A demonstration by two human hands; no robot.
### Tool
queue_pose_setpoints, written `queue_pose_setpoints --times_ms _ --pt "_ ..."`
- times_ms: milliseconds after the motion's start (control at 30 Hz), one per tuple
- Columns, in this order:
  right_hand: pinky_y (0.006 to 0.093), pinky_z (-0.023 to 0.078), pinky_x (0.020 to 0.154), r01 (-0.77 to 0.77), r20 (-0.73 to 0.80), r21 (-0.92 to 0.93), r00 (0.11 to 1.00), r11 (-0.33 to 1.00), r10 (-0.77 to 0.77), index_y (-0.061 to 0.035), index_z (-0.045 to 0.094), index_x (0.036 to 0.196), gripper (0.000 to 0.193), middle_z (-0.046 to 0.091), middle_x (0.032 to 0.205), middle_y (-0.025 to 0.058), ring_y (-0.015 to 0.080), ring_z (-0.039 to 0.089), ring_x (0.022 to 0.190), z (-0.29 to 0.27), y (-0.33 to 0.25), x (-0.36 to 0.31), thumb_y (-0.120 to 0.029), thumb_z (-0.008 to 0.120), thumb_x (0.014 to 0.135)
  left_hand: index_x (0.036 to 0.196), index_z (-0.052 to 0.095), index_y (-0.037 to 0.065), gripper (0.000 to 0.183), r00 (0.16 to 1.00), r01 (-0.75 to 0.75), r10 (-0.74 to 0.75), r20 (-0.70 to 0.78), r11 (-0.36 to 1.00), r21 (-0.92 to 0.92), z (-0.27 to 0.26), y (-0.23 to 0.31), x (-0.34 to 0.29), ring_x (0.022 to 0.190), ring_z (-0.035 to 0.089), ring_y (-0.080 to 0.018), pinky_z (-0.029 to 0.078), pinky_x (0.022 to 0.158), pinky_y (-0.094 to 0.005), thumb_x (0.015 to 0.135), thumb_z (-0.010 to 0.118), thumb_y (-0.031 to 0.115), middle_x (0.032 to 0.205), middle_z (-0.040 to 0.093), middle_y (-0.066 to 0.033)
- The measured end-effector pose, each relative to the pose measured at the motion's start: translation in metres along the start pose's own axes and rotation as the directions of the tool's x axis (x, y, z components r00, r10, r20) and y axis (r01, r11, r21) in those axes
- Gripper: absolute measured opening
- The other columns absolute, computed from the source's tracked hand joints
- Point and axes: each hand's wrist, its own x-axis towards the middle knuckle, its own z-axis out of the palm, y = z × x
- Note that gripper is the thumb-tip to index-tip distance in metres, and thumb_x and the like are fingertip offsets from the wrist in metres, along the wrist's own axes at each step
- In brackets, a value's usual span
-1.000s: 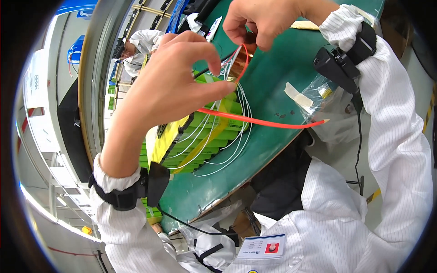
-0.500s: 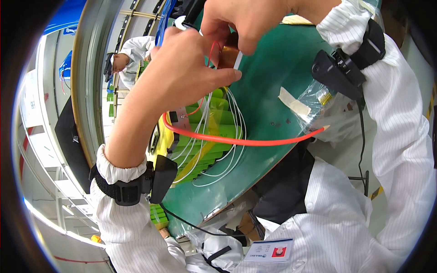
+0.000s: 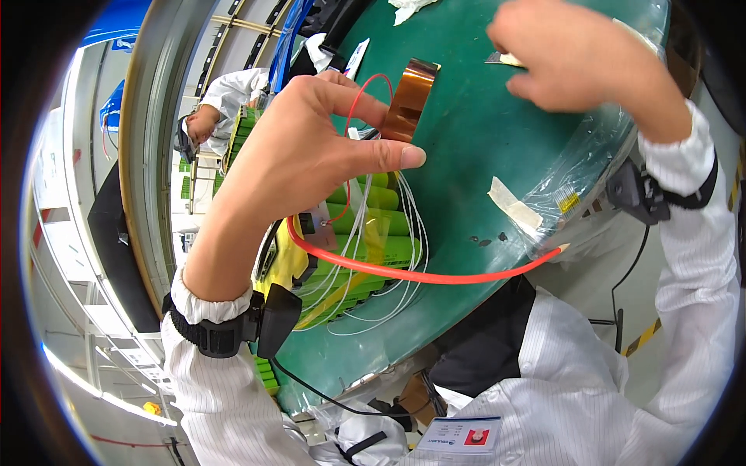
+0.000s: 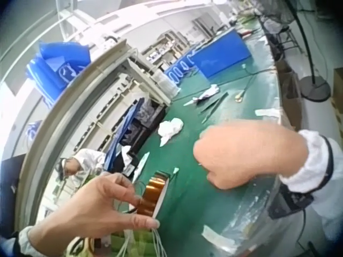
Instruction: Apply adhesive tape and organize wiring on a large battery pack assembly.
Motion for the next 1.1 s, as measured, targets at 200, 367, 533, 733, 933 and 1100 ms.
queue_pose_setpoints --times_ms 200,367,533,733,933,1100 --pt "0.0432 0.050 0.076 -0.220 0.288 0.065 0.938 0.973 0.193 0.0017 0.062 0.084 0.013 0.059 0.093 0.0171 0.0356 0.061 0.087 0.007 -0.006 -0.012 -0.008 0.067 0.077 0.088 0.077 0.007 0.032 0.986 -0.160 0.150 -0.077 0.976 -0.144 0.005 -0.007 0.004 0.077 0.057 -0.0166 0.045 0.071 -0.0315 0.068 0.087 0.029 0.081 0.058 -0.0032" --pt "0.0431 0.048 0.079 -0.170 -0.087 0.213 0.978 0.962 0.192 0.0015 0.061 0.088 0.018 0.059 0.092 0.0179 0.0365 0.058 0.091 0.009 0.004 -0.020 -0.010 0.068 0.076 0.088 0.076 0.004 0.039 0.975 -0.183 0.169 -0.143 0.978 -0.098 0.008 -0.016 0.004 0.077 0.057 -0.0203 0.045 0.071 -0.0334 0.065 0.088 0.034 0.079 0.058 -0.0069" --pt "0.0424 0.048 0.081 -0.345 0.236 0.217 0.926 0.913 0.293 0.0002 0.063 0.093 0.025 0.060 0.092 0.0184 0.0366 0.059 0.092 0.004 0.012 -0.010 -0.015 0.071 0.075 0.088 0.075 0.003 0.043 0.983 -0.121 0.108 -0.150 0.989 -0.087 0.009 -0.016 -0.001 0.077 0.058 -0.0218 0.046 0.072 -0.0343 0.065 0.088 0.036 0.081 0.060 -0.0084" --pt "0.0412 0.048 0.072 -0.363 0.126 0.080 0.928 0.928 0.352 0.0018 0.062 0.084 0.024 0.062 0.086 0.0182 0.0342 0.060 0.082 0.003 0.017 -0.008 -0.020 0.070 0.077 0.082 0.069 -0.002 0.046 0.980 -0.126 0.112 -0.163 0.989 -0.082 0.013 -0.018 -0.001 0.081 0.051 -0.0182 0.040 0.073 -0.0319 0.065 0.089 0.036 0.080 0.053 -0.0044" --pt "0.0414 0.043 0.062 -0.393 0.340 0.207 0.888 0.896 0.310 0.0010 0.057 0.082 0.022 0.059 0.076 0.0170 0.0334 0.057 0.071 -0.015 0.006 -0.015 -0.013 0.073 0.075 0.082 0.070 -0.001 0.042 0.977 -0.149 0.130 -0.167 0.983 -0.104 0.016 -0.017 0.003 0.076 0.051 -0.0164 0.040 0.069 -0.0317 0.067 0.088 0.034 0.080 0.052 -0.0034" --pt "0.0384 0.042 0.055 0.158 -0.196 0.421 0.977 0.893 -0.080 -0.0014 0.055 0.086 0.021 0.055 0.071 0.0114 0.0290 0.054 0.060 -0.018 -0.049 -0.058 -0.006 0.072 0.074 0.085 0.072 0.001 0.038 0.989 -0.066 0.043 -0.144 0.985 -0.159 0.014 -0.019 -0.005 0.076 0.051 -0.0125 0.039 0.068 -0.0295 0.068 0.088 0.032 0.079 0.052 -0.0008"
